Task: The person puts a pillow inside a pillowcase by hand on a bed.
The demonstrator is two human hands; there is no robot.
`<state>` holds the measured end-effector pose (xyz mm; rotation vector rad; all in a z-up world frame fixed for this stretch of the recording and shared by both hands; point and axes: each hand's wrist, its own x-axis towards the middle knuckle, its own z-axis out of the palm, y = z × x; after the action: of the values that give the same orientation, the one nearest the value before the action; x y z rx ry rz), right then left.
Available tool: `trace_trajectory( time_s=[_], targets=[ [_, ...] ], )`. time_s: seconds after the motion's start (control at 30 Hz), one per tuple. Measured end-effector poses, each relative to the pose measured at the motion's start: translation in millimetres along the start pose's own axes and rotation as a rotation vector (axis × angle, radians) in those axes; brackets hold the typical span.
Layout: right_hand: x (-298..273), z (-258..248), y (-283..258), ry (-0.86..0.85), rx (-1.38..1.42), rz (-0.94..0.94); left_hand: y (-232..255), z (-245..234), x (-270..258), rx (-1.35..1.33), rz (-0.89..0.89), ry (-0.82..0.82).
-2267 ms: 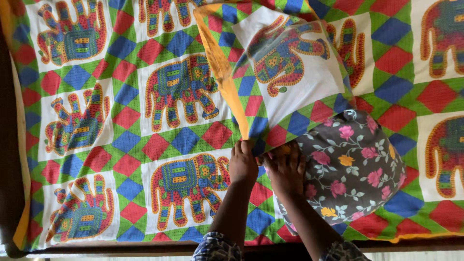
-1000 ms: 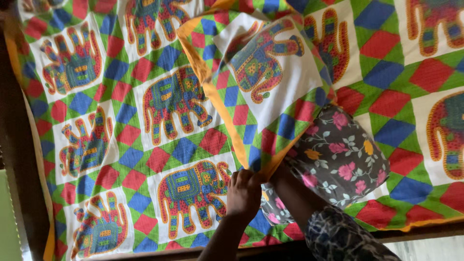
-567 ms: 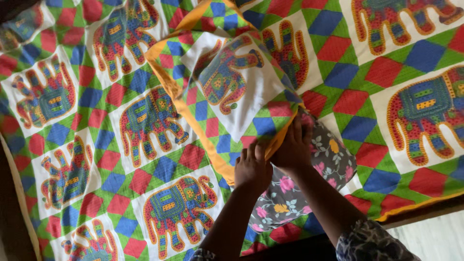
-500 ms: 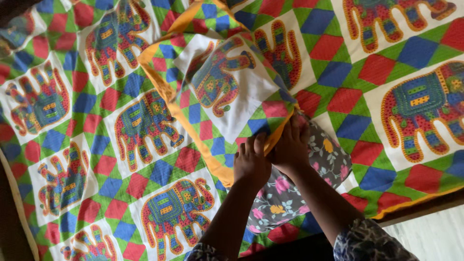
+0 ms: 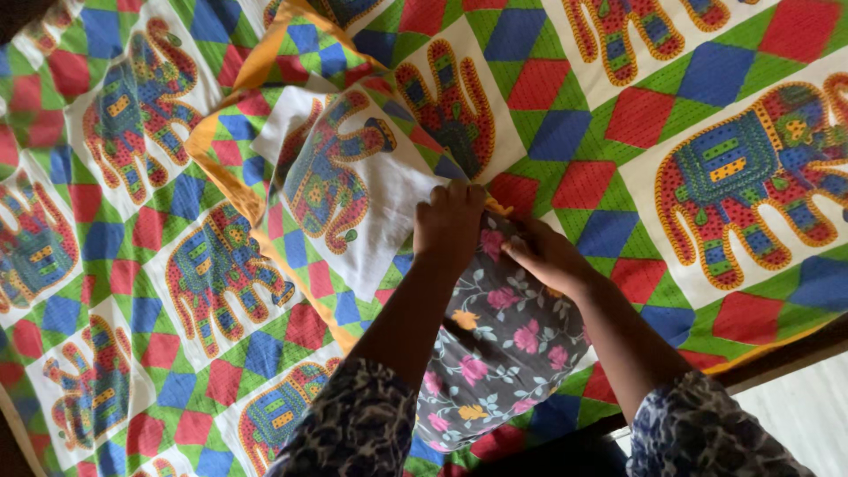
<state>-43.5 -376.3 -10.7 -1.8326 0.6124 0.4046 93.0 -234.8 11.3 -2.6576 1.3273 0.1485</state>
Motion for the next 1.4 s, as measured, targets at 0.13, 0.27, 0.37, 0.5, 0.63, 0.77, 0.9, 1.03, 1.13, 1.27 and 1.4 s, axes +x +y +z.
trace_trajectory(
  time_s=[0.13,0.27,0.37,0.5,0.63,0.77,0.9,1.03,1.13,1.27,1.4],
  targets=[
    [-5.7,1.2,4.9,-0.108,0.137,0.033,6.9,23.6,29.1,0.061,0.072,0.118],
    [-27.3,17.0,-2.7,-0.046,-0.112,-0.317,24.9,21.4,34.6,0.051,0.123,-0.053],
    [-34.2,42.7,0.2,0.017,-0.279,-0.327,41.0,-2.3,29.4,-0.082,0.120,-0.129],
    [-33.8,89.6,15.0,0.113,-0.301,-0.373,75.4,-40.6,0.4,-0.351,0.080,-0.215],
    [-44.7,111.7,26.6,0.242,-0.396,-0.331,101.8,-62.9,-61.7,-0.414,0.111,-0.234],
    [-24.8,113.2,25.7,0.318,-0.477,-0.289,81.8,-58.2,-111.4,-0.473,-0.010,-0.200],
    [-8.5,100.7,33.3,0.242,-0.439,-0.300,73.2,-43.8,-139.9,-0.454,-0.097,0.026],
    [-13.2,83.1,52.6,0.198,-0.450,-0.263,55.0,-21.3,-177.9,-0.338,-0.171,0.103],
    [-14.8,81.3,65.8,0.250,-0.493,-0.276,18.3,-1.3,-209.1,-0.245,-0.267,0.082],
    [-19.8,86.0,71.2,0.342,-0.504,-0.403,-19.3,16.4,-239.8,-0.322,-0.416,0.068],
    [-33.5,78.2,53.5,0.254,-0.248,-0.456,-39.3,35.2,-269.0,-0.514,-0.421,0.232]
  ],
)
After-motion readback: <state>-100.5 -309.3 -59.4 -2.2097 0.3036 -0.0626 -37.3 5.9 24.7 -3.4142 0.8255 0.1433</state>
